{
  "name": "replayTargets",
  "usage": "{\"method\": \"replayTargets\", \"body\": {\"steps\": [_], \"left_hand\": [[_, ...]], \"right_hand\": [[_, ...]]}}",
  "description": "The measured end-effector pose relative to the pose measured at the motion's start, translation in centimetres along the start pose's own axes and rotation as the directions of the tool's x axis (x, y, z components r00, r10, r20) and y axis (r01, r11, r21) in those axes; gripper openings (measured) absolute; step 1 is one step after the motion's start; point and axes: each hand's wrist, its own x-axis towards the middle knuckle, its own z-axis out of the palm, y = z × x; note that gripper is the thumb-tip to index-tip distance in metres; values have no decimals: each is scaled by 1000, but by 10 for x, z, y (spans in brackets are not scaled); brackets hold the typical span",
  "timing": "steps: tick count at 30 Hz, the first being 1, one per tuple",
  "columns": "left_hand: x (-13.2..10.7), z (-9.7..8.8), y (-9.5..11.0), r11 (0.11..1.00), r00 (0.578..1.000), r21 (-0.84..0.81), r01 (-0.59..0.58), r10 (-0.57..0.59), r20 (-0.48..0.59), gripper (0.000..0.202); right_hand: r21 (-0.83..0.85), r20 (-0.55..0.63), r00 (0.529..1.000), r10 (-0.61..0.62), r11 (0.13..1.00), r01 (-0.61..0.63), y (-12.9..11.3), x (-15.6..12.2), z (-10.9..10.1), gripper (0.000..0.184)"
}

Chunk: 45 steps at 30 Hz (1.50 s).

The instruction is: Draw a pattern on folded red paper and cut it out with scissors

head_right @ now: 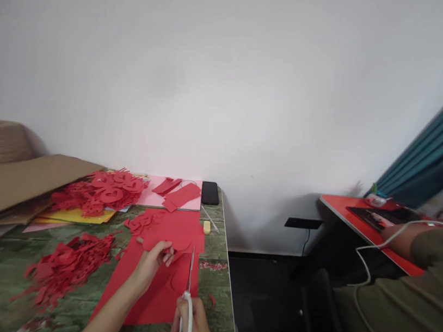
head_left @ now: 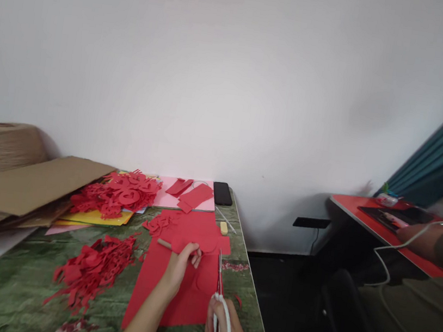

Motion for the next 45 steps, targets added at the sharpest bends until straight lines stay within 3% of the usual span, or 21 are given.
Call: {"method": "replayTargets", "body": {"steps": [28,39,45], "left_hand": [[-2,1,3,1000,1000,24,13,-13,-16,25],[0,-3,-4,998,1000,59,9,-9,4,24],[0,-4,-3,998,1000,67,5,-6,7,24]], "right_hand": [[20,-35,999,24,1000,-23,13,10,2,56],[47,16,999,-34,998,33,-2,0,2,50],[21,-12,1000,-10,1000,11,13,8,2,54]]}}
